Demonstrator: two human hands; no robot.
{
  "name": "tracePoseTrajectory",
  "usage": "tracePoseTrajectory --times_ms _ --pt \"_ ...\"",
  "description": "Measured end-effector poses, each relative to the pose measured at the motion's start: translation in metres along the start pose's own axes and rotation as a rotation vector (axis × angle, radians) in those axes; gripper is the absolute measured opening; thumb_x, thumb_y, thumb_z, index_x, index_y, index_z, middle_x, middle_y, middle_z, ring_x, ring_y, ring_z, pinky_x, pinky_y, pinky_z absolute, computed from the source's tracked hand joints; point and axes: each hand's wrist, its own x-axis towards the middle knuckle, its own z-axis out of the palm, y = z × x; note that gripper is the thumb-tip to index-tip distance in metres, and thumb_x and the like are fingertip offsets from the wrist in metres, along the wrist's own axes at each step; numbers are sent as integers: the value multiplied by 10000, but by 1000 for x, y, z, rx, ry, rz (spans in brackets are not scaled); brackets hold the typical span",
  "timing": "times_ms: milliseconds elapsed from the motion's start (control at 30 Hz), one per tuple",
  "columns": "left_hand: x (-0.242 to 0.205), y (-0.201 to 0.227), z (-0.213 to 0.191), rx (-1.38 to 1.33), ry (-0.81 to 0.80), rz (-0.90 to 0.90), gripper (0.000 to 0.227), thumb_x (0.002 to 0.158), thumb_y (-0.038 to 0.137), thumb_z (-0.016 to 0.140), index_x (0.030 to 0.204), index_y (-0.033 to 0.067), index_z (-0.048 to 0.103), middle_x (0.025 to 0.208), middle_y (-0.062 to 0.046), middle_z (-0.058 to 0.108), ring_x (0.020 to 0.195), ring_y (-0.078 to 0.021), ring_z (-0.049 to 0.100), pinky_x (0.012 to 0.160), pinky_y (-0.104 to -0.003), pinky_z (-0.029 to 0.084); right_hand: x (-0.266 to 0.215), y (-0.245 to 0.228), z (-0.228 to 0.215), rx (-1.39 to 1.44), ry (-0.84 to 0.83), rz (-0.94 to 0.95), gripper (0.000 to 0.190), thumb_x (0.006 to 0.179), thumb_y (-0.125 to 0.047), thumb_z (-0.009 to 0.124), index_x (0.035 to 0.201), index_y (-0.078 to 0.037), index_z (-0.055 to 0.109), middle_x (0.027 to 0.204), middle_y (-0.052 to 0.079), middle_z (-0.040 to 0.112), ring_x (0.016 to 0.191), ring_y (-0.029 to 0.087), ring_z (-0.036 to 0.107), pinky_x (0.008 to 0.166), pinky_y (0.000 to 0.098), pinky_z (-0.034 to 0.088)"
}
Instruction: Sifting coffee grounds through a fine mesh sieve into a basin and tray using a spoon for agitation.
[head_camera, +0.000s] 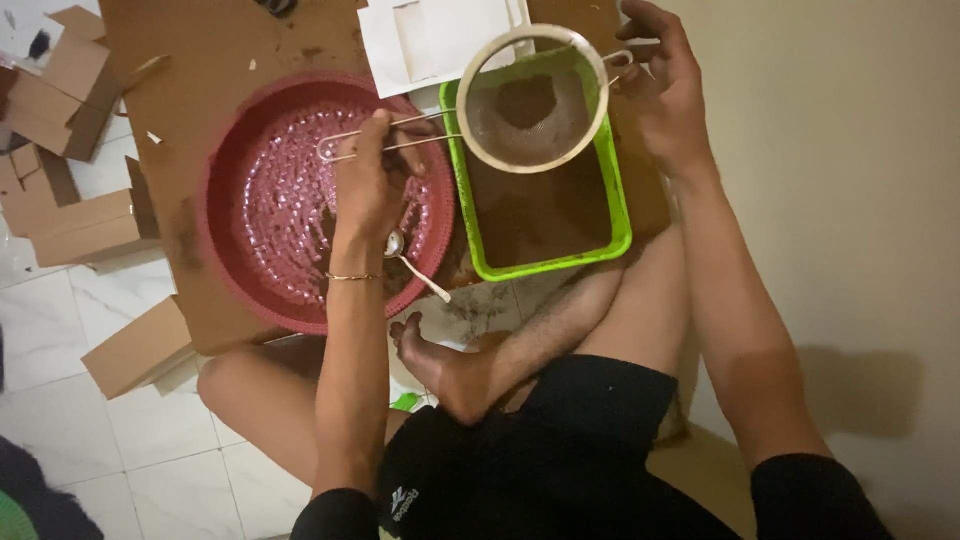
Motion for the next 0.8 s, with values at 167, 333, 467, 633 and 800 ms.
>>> tracePoseTrajectory --times_ms 167,333,467,633,800 --pt "5 -2 -19 -17 -1 12 332 1087 174 457 945 -33 675 865 -147 761 509 -132 607 507 -211 566 9 4 5 47 -32 -32 523 1115 -383 610 1503 -87 424 1349 154 443 1130 240 482 961 342 461" --pt "7 8 -17 41 37 13 389 1089 185 434 859 -9 681 862 -159 762 507 -138 606 504 -231 576 15 5 13 158 -42 -21 482 1097 -316 664 1490 -123 463 1319 97 460 1171 199 532 989 305 501" --pt "6 15 -9 161 15 -24 437 1098 191 379 1000 -94 696 735 -120 699 484 -149 586 507 -232 593 16 16 11 183 -86 -61 523 1097 -349 643 1521 -121 437 1365 97 449 1168 188 505 997 321 477" --pt "11 11 -18 -21 48 -51 326 1070 159 477 967 -78 675 948 -202 777 480 -128 592 460 -214 568 20 5 14 -70 -51 -155 465 1131 -324 527 1476 -26 434 1378 179 509 1282 303 494 1099 421 428" --pt "8 11 -13 -5 -8 14 344 1075 131 457 887 -21 702 881 -163 768 489 -125 612 485 -201 576 19 6 13 -25 -70 -145 481 1118 -279 594 1507 -59 416 1399 136 475 1311 259 450 1130 406 401"
